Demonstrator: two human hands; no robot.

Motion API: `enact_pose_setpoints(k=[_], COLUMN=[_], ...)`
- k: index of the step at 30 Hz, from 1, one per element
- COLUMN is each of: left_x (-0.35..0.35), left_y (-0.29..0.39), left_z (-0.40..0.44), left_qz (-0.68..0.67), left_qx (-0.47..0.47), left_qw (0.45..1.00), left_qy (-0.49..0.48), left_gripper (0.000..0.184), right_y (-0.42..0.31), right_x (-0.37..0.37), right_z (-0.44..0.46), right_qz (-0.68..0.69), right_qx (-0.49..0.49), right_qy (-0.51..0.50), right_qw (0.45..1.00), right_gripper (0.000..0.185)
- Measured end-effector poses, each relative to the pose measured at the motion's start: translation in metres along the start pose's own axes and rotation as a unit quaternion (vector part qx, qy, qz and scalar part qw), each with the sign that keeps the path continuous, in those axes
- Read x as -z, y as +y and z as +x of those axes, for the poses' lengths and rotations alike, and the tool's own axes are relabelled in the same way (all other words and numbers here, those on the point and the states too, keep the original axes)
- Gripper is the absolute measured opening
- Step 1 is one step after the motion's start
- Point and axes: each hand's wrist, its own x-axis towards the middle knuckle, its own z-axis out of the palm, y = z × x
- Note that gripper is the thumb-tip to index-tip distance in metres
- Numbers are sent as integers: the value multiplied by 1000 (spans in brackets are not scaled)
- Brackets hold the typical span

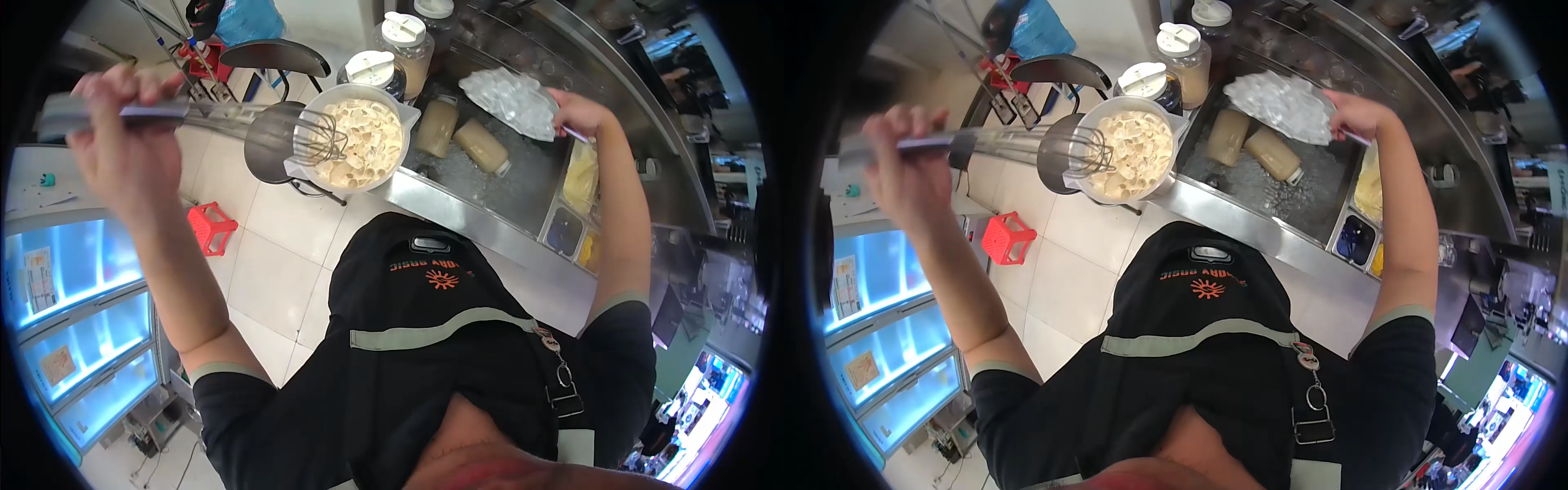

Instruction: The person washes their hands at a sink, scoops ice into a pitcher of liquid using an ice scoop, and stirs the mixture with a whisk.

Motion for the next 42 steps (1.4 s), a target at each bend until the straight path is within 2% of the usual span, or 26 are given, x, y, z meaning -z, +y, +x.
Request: enact_pose_setpoints(k=[4,8,10,11,13,14,16,17,18,20,22,26,28,30,31,32,33,34,35,36,37,38,39,40,41,42], left_x=[-11,-21,-20,-17,-20,-22,-24,-26,-27,-31,-36,-63,-73,-68,-65,-62,-60,-60,-61,-62,-60,-56,-57,-60,-65,-71], left_y=[-21,-31,-35,-38,-38,-38,-34,-29,-24,-6,0,-29,-68,-101,-114,-126,-134,-139,-142,-146,-150,-160,-164,-165,-165,-163], left_z=[10,12,12,12,9,7,5,5,5,7,8,-4,-25,-42,-49,-55,-62,-68,-72,-73,-71,-73,-77,-81,-81,-80], left_qz=[10,4,42,37,57,75,69,66,62,49,34,68,134,66,71,108,145,150,247,341,418,490,530,568,572,591], left_qx=[-25,-32,-43,-43,-40,-36,-39,-41,-43,-53,-62,-73,-44,-12,-11,10,34,38,71,101,88,11,-5,-22,-20,17], left_qw=[999,999,998,997,997,997,997,997,997,997,997,995,990,997,997,991,983,982,955,916,873,834,806,777,774,758], left_qy=[-34,-41,-32,-42,-23,-7,-5,-1,2,-5,-12,-22,-18,-44,-40,-75,-108,-106,-148,-187,-235,-254,-261,-270,-271,-275], left_gripper=[18,12,12,12,13,14,14,14,13,13,13,13,13,16,16,16,17,17,19,22,25,27,28,28,28,31], right_y=[-96,-134,-156,-166,-192,-203,-226,-223,-223,-223,-222,-155,-99,5,56,85,152,170,197,231,217,199,153,104,38,-26], right_x=[-63,-114,-144,-155,-175,-184,-205,-202,-201,-201,-191,-130,-107,-68,-56,-65,-55,-76,-83,-87,-98,-104,-117,-136,-161,-184], right_z=[-3,47,61,65,61,54,26,35,30,-2,-46,-80,-80,-42,-14,4,44,51,71,93,100,109,101,98,77,41], right_qz=[-75,-129,-285,-287,-452,-451,-550,-564,-564,-681,-615,-450,-436,-391,-321,-340,-349,-360,-320,-410,-385,-291,-186,-36,38,-24], right_qx=[-4,-32,-73,-72,-147,-147,-120,-95,-94,41,83,150,55,12,-83,-150,-181,-171,-252,-209,-207,-74,57,239,361,416], right_qy=[-48,-107,-84,-85,-31,-34,35,45,44,163,244,333,364,373,327,311,258,247,198,193,241,292,332,307,259,240], right_qw=[996,985,952,951,879,880,825,819,819,713,746,815,821,841,885,875,882,883,892,867,866,908,923,921,895,877], right_gripper=[72,60,45,45,29,29,25,37,37,38,40,47,52,52,59,55,48,43,44,46,50,51,51,50,52,60])
